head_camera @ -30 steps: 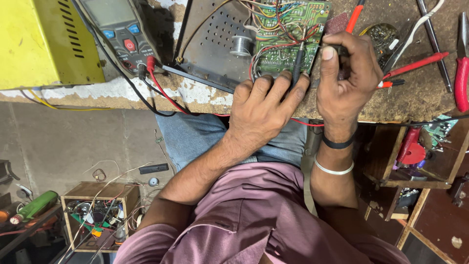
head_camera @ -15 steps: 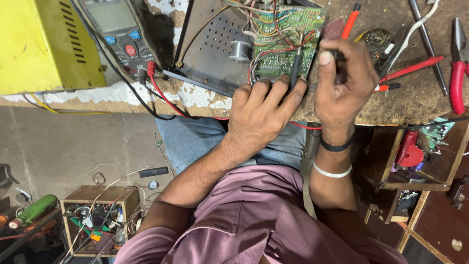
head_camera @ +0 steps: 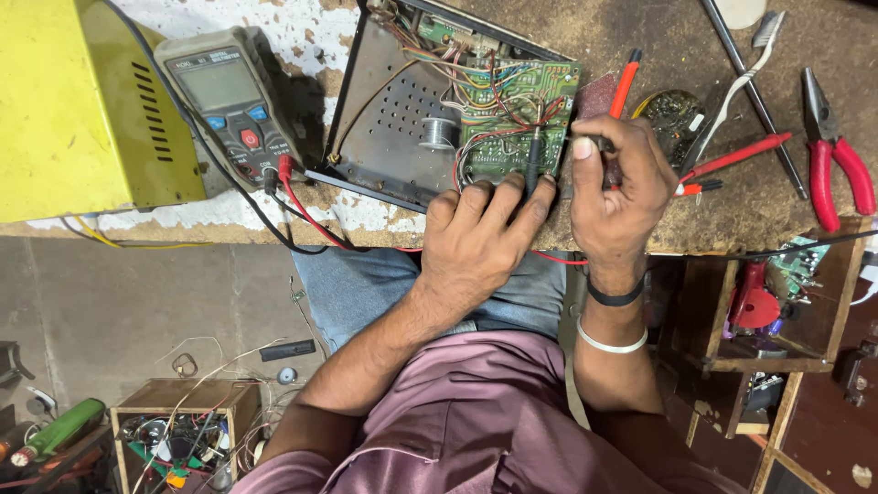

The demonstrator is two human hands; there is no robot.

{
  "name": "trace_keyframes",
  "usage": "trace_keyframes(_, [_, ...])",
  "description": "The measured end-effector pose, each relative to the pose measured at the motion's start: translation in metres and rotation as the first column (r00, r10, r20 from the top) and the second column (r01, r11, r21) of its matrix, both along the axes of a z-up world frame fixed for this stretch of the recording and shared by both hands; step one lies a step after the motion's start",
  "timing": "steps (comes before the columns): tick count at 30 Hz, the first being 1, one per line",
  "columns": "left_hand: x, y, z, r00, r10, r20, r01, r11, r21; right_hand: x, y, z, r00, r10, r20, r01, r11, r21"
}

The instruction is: The person uses a multimeter to test points on a circuit board inside an open electronic device. They hold the probes against various components and connections while the device remains on the workbench.

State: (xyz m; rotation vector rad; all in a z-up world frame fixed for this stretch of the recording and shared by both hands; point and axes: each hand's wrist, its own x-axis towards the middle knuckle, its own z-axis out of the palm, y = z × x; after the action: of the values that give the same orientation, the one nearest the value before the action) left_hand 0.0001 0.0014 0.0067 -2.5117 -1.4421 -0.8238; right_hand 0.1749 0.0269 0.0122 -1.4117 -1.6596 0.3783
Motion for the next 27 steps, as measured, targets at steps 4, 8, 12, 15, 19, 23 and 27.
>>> trace_keyframes(4, [0.001,-0.001,0.0,1.0,0.012,0.005,-0.012,1.0,0.005,0.001,0.0,-0.002,1.0,-0.003,0.024,0.002,1.0,0.012])
trace_keyframes(8, [0.0,0.0,0.002,1.0,0.007,-0.007,-0.007,1.0,0.007,0.004,-0.002,-0.006,0.999,-0.031,-0.027,0.031,1.0,-0.003])
trace_keyframes(12, [-0.001,0.0,0.002,1.0,0.005,-0.005,-0.005,1.0,0.002,0.007,-0.001,-0.012,0.994,-0.048,-0.102,0.049,0.999,0.009])
trace_keyframes(15, [-0.001,0.0,0.002,1.0,-0.003,0.004,0.003,1.0,-0.004,0.008,-0.002,-0.015,0.942,0.06,-0.329,-0.046,0.998,0.051])
trace_keyframes(19, [-0.001,0.0,0.003,1.0,0.0,0.005,0.0,1.0,0.002,0.006,-0.001,-0.014,0.925,0.044,-0.378,-0.023,0.998,0.059])
trace_keyframes(23, [-0.001,0.001,0.003,1.0,-0.002,0.006,0.002,1.0,0.0,0.007,-0.002,-0.012,0.954,0.04,-0.298,-0.025,0.998,0.053])
trace_keyframes(27, [0.0,0.0,0.003,1.0,0.004,0.009,-0.004,1.0,0.0,0.006,-0.002,-0.011,0.985,-0.09,-0.148,0.089,0.996,-0.013])
